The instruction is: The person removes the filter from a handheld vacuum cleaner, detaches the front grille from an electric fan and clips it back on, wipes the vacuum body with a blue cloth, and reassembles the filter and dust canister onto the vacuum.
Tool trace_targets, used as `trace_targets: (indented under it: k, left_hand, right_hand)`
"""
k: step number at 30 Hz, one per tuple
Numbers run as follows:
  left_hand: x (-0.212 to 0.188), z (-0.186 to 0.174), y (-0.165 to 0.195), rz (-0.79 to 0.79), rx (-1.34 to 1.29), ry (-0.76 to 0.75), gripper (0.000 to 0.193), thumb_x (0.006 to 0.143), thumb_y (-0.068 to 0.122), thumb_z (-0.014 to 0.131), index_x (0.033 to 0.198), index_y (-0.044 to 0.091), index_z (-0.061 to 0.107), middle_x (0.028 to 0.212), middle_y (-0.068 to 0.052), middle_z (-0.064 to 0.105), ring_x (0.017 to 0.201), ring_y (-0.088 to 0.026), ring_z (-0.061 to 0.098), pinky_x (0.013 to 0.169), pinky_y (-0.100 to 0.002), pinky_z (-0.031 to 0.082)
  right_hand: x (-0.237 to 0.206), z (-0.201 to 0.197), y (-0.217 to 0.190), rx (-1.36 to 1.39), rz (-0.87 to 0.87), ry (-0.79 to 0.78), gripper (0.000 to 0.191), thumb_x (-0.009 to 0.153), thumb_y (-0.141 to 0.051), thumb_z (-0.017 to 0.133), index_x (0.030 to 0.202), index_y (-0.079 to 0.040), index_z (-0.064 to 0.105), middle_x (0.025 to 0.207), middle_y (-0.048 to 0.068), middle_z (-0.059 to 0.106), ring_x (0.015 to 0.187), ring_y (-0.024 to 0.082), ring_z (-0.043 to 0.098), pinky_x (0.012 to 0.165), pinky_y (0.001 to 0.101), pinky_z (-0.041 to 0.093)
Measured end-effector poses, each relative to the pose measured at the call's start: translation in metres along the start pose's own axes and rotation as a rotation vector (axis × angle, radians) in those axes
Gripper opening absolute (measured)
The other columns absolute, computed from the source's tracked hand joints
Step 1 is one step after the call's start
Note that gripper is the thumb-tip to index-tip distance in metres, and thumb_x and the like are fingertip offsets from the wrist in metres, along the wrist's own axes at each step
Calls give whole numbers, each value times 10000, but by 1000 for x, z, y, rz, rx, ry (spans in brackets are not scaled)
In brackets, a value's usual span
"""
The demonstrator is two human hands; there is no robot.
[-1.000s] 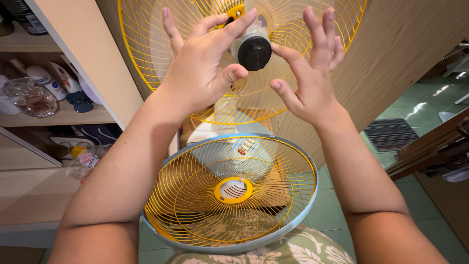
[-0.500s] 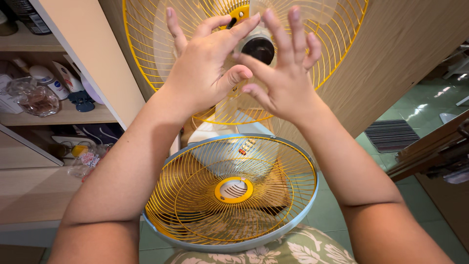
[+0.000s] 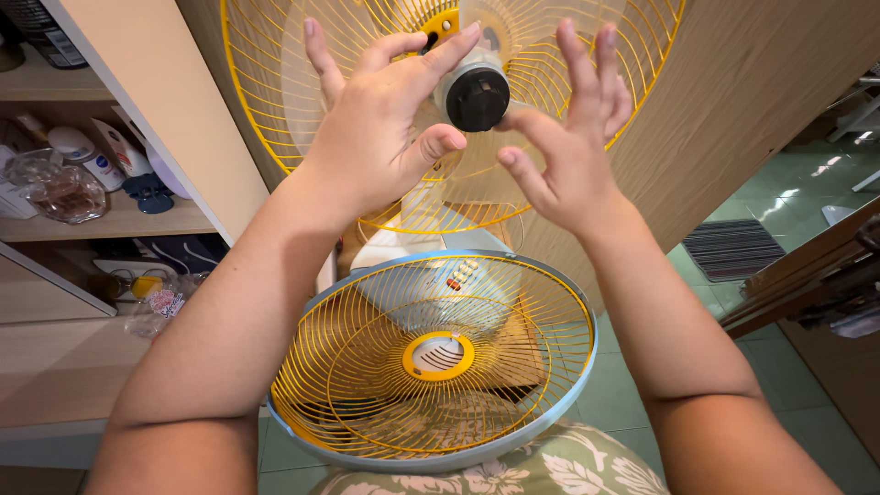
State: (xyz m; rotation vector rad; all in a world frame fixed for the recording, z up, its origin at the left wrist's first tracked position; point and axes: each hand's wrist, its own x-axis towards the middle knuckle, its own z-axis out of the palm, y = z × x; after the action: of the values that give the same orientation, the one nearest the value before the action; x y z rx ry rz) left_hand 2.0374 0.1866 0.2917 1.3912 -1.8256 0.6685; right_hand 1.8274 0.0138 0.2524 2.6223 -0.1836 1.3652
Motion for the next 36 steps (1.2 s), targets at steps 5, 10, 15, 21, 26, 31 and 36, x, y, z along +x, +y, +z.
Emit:
trace_targets:
  k: [5, 10, 15, 21, 26, 31, 36]
  left_hand:
    - [1, -1, 0, 6, 4, 5, 903, 1034, 842, 229, 1638, 199, 421, 1286, -40, 728, 1439, -339, 516, 1109, -790, -163]
    - [2, -1, 0, -8, -2, 0, 909, 1024, 841, 221, 1629, 197, 431, 1256, -44, 728, 1439, -336, 518, 1110, -787, -170]
    - [3, 0, 0, 9, -12, 19, 897, 1048, 828, 211, 1635, 185, 430, 1285, -43, 730, 1438, -338, 521, 1112, -779, -181]
    - [2, -1, 1, -20, -16, 10, 891, 1032, 820, 192, 1622, 198, 434, 1227, -31, 730, 1433, -337, 521, 1116, -779, -178]
    - [1, -1, 2, -5, -4, 8, 894, 1047, 830, 207, 1637, 195, 424, 1257, -37, 726, 1439, -348, 516, 1111, -779, -176]
    - [2, -1, 1, -13, -1, 1, 901, 1031, 835, 215, 1631, 197, 426, 1238, -40, 728, 1434, -348, 520, 1111, -779, -177]
    - [2, -1, 1, 2, -10, 11, 904, 1043, 838, 214, 1637, 189, 424, 1265, -47, 724, 1438, -348, 520, 1108, -778, -183]
  right_hand:
    - [10, -5, -7, -12, 99, 11, 462, 1108, -566, 597, 1308, -167, 715, 1741, 176, 130, 1606, 376, -41, 1253, 553, -10]
    - [22, -10, -21, 76, 157, -51, 597, 1006, -601, 539, 1430, -204, 676, 1695, 231, 154, 1572, 451, -37, 1247, 616, 0]
    - [27, -1, -31, -80, -4, -30, 545, 1092, -639, 547, 1482, -307, 732, 1727, 220, 165, 1587, 424, -39, 1234, 578, -63]
    - [16, 13, -25, -152, -111, -22, 451, 1117, -644, 573, 1343, -351, 830, 1730, 205, 202, 1589, 414, -39, 1203, 511, -124]
    - [3, 10, -9, -70, -79, 12, 390, 1106, -602, 588, 1219, -344, 857, 1740, 205, 178, 1604, 407, -51, 1209, 499, -89]
    - [7, 0, 3, 8, 96, 37, 425, 1130, -591, 573, 1213, -230, 782, 1733, 196, 102, 1588, 393, -82, 1259, 545, 1]
    - [21, -8, -7, 65, 132, 4, 538, 1040, -618, 547, 1365, -225, 719, 1715, 212, 120, 1588, 422, -58, 1263, 607, 44]
